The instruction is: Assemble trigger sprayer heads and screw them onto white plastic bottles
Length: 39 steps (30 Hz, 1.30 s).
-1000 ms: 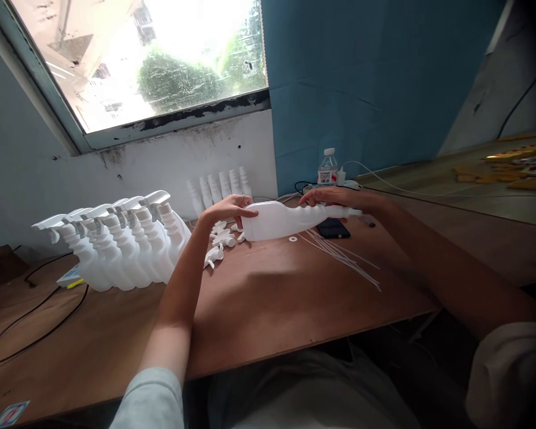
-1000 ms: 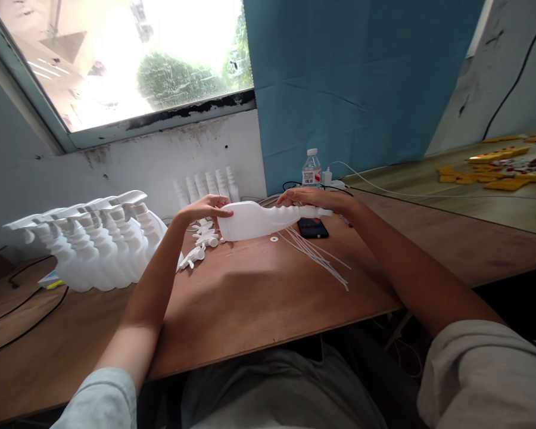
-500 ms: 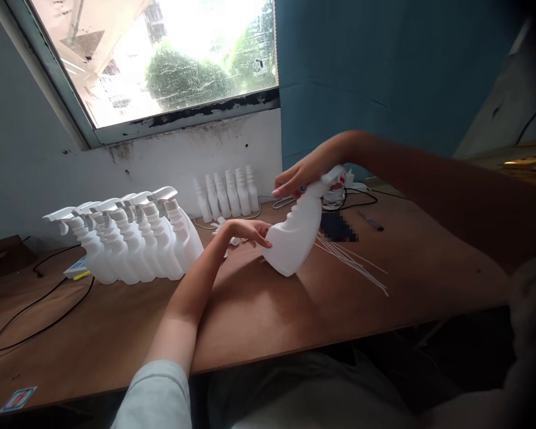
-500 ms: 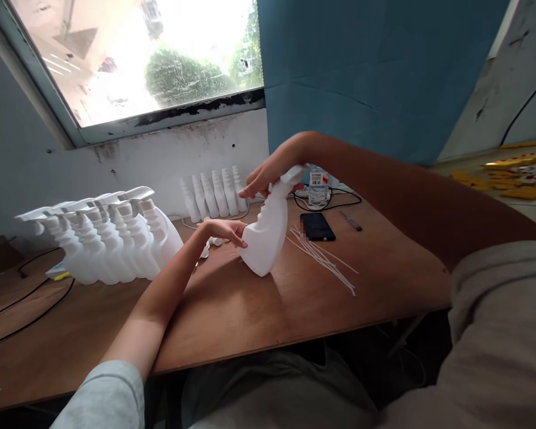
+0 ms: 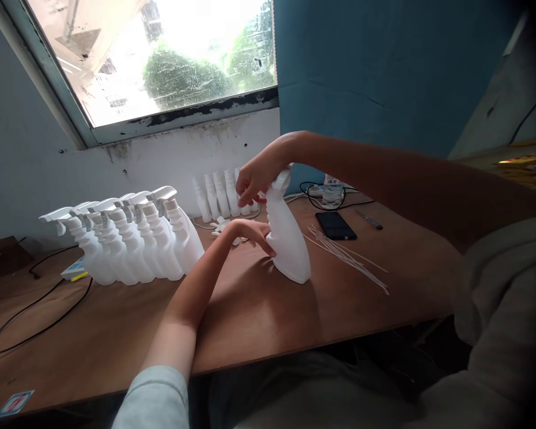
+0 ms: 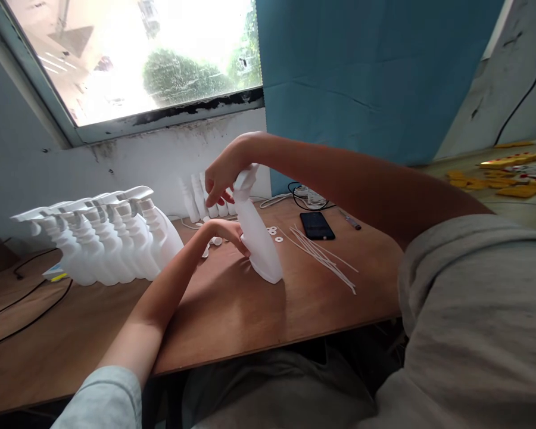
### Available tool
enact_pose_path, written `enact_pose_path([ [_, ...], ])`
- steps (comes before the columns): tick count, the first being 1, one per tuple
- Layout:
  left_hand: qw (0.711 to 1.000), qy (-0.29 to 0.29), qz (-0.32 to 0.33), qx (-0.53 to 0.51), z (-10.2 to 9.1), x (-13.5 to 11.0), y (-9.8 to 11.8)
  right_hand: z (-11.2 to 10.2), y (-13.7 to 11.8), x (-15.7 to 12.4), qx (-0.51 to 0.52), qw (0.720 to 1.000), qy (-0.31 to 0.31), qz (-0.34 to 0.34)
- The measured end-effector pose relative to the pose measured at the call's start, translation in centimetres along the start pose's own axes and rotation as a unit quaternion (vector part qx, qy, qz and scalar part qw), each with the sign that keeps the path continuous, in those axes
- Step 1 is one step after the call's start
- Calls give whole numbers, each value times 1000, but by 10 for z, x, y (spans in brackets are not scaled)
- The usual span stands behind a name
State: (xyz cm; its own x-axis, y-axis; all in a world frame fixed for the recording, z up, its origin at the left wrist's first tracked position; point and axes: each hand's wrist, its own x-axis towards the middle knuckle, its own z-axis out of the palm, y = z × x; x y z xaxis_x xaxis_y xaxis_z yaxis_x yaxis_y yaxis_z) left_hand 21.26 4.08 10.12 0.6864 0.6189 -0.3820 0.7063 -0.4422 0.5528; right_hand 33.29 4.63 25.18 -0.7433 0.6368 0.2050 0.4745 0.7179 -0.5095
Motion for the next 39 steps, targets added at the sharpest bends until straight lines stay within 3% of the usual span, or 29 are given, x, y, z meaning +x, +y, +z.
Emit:
enact_pose_path([
  [3, 1000, -7, -4, 15, 0, 4, 2, -7, -18, -24, -74, 990, -109, -44],
  [5, 1000, -10, -3, 25, 1, 6, 4, -9, -25, -35, -79, 987, -105, -93],
  [9, 999, -5, -12, 44, 3, 8, 7, -9, -28, -53, 2, 978, 55, -202],
  [12, 998, -5, -14, 66, 3, 9, 7, -12, -22, -73, 89, 932, 236, -261],
  [14, 997, -12, -10, 72, 3, 10, 6, -14, -12, -89, 118, 896, 337, -263],
  [17, 998, -12, 3, 64, 3, 11, 4, -12, 8, -112, 91, 895, 400, -175],
  [20, 999, -3, 4, 44, 2, 11, 1, -3, 31, -126, 60, 914, 397, -53],
  [22, 1000, 2, -10, 22, 1, 9, -2, 4, 44, -128, 63, 935, 350, -13],
  [25, 1000, 8, -27, -8, 0, 7, -8, 14, 55, -123, 83, 954, 287, -17],
  [31, 999, 25, -24, -4, -2, 5, -16, 32, 59, -105, 61, 959, 275, -10],
  [35, 999, 25, -26, -13, -3, 5, -15, 48, 68, -92, 49, 935, 351, -24],
  [39, 999, 22, -35, -19, -2, 6, -12, 72, 73, -80, 236, 891, 381, -76],
])
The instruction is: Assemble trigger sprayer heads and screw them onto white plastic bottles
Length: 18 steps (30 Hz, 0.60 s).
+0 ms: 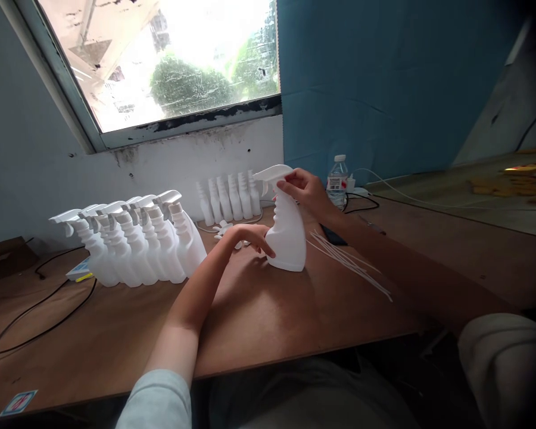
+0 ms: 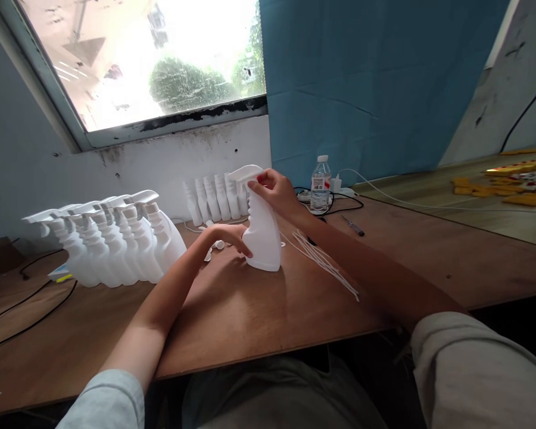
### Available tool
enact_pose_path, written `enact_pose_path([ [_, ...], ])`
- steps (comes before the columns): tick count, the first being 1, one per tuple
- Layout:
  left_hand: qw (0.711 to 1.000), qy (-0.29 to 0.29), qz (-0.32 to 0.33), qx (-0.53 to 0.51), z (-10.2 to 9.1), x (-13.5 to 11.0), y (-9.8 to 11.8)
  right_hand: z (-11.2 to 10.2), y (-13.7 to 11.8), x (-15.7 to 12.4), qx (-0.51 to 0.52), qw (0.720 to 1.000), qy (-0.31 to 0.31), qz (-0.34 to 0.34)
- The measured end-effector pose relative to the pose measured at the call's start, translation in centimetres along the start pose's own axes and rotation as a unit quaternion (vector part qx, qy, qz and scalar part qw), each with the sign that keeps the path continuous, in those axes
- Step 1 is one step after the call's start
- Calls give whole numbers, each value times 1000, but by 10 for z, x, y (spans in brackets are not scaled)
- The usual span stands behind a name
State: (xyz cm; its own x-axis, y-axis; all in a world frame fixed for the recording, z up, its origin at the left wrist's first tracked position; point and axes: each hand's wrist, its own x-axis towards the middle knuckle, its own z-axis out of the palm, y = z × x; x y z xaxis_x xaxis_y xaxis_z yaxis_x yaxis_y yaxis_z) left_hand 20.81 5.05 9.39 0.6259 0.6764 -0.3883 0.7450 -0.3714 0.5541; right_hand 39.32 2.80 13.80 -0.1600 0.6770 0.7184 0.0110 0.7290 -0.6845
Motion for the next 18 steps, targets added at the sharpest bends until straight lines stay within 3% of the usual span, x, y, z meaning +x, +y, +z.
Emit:
enact_pose_path([
  [5, 999, -33, -16, 9, -8, -15, 5, 26, 9, -10, 222, 975, -4, 16],
  [7, 998, -59, -31, 11, -18, -33, 5, 35, 9, -12, 258, 966, -29, 18],
  [9, 999, -29, -33, 6, -32, -58, 6, 42, 6, -12, 277, 959, -48, 29],
  [12, 977, 207, 47, -3, -48, -98, 14, 52, 1, -13, 291, 954, -62, 41],
  [15, 888, 432, 157, -11, -49, -127, 34, 60, -4, -15, 319, 942, -99, 42],
  [16, 864, 470, 182, -11, -46, -133, 43, 62, -6, -16, 331, 936, -111, 43],
  [18, 848, 487, 207, 16, -38, -141, 59, 65, -8, -18, 347, 928, -124, 44],
])
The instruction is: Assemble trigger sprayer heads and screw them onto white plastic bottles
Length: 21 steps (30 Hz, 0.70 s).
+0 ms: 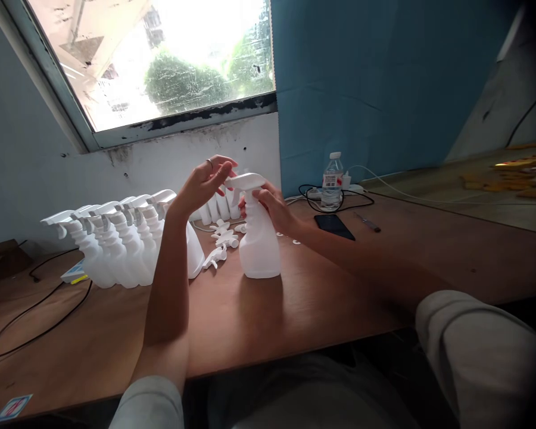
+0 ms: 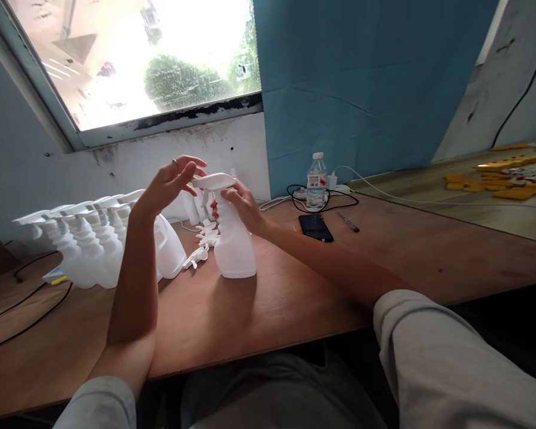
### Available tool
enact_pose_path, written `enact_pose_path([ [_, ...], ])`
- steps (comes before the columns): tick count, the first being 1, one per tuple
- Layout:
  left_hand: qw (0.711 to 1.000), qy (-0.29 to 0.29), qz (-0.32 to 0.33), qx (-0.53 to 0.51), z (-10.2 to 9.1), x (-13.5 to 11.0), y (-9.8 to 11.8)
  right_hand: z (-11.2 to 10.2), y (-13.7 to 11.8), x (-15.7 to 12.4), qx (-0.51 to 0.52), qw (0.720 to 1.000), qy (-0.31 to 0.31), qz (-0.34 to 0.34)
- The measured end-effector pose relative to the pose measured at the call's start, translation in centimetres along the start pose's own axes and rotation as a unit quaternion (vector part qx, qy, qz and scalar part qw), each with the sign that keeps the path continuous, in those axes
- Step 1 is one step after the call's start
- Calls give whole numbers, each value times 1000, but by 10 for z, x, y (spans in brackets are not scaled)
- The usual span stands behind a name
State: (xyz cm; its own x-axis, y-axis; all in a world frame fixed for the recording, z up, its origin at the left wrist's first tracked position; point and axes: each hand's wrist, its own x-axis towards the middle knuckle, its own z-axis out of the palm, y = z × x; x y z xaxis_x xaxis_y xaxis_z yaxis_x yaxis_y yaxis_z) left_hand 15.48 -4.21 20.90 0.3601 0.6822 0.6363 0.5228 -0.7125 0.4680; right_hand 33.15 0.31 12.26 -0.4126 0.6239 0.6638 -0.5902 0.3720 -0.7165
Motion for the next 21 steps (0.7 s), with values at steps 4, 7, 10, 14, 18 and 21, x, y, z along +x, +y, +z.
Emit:
enact_pose_path([
  [4, 995, -49, 4, 88, 8, -3, 16, 4, 0, 0, 14, 1000, -12, 1],
  [7, 995, -55, -13, 77, 11, -1, 11, 2, 0, 1, 38, 999, -26, 26],
  [10, 998, -64, -26, 12, 11, 1, 5, -2, 3, 1, 48, 997, -37, 40],
  [14, 992, -90, -57, -62, 10, 1, 3, -5, 6, 1, 39, 997, -54, 34],
  [18, 991, -85, -75, -69, 11, 1, 5, -4, 6, 1, 26, 998, -49, 21],
  [21, 992, -83, -79, -56, 11, 1, 7, -3, 4, 2, 42, 995, -84, 25],
])
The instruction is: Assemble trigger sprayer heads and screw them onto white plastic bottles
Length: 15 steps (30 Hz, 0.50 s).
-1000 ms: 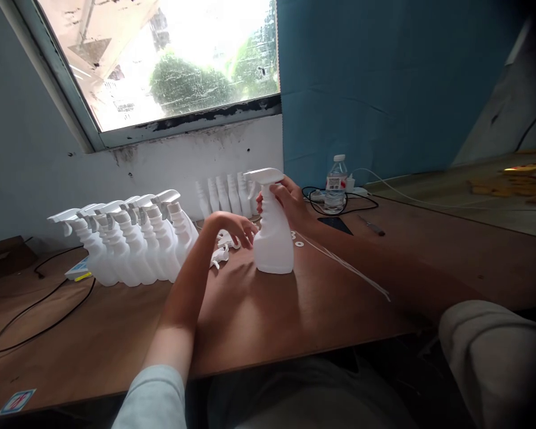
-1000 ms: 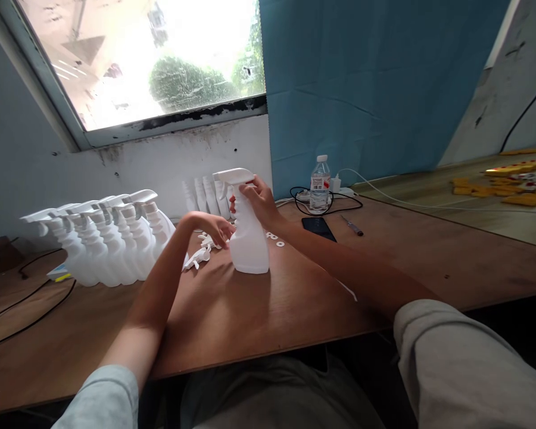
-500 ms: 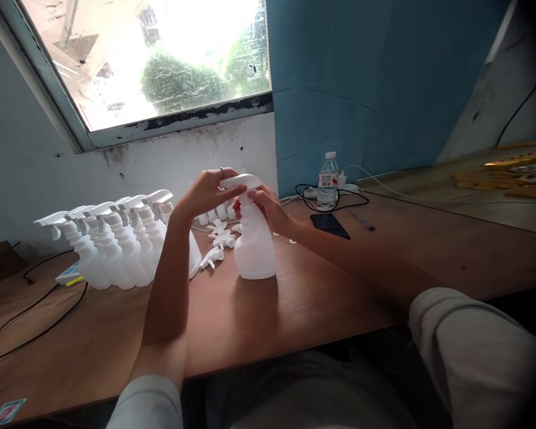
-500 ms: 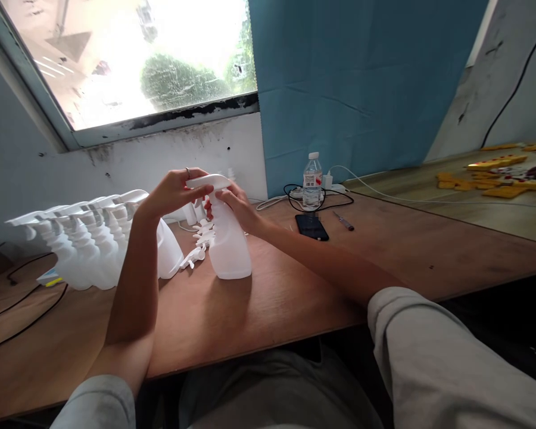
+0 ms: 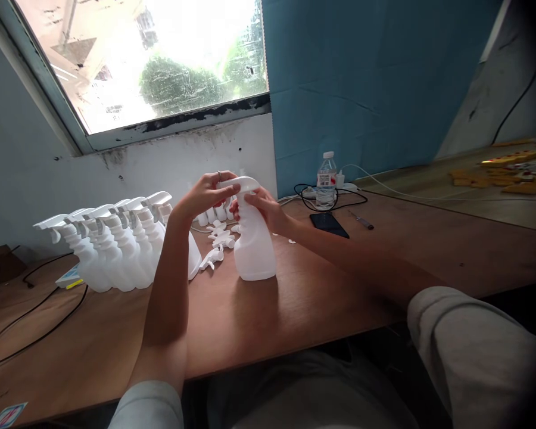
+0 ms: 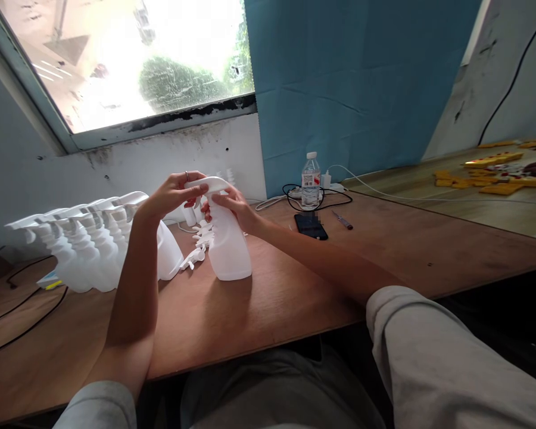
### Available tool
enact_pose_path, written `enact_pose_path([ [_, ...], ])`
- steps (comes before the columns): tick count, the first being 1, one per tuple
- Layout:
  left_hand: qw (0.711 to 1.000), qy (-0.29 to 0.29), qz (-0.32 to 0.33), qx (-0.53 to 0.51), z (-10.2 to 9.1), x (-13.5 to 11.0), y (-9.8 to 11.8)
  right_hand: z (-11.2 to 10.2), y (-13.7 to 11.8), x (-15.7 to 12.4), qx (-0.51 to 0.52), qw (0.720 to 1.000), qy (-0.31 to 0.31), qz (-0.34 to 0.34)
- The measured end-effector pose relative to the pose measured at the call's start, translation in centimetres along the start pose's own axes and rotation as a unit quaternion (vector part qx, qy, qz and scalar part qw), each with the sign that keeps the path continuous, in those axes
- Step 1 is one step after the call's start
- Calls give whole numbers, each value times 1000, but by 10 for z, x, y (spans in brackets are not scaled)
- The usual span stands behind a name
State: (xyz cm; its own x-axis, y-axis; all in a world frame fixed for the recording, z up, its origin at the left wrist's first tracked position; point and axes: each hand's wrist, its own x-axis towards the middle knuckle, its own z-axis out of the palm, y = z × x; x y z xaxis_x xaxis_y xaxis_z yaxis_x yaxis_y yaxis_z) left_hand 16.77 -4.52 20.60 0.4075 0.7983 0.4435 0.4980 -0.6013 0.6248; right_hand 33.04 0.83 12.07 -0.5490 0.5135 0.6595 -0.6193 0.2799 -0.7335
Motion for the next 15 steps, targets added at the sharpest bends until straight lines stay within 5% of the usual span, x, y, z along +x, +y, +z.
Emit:
enact_pose_path([
  [9, 1000, -9, -2, -1, -4, -4, 1, 2, -6, 2, -4, 998, -48, 46],
  [15, 1000, -12, 2, 0, -4, -3, 1, 0, -4, 1, -17, 999, -25, 45],
])
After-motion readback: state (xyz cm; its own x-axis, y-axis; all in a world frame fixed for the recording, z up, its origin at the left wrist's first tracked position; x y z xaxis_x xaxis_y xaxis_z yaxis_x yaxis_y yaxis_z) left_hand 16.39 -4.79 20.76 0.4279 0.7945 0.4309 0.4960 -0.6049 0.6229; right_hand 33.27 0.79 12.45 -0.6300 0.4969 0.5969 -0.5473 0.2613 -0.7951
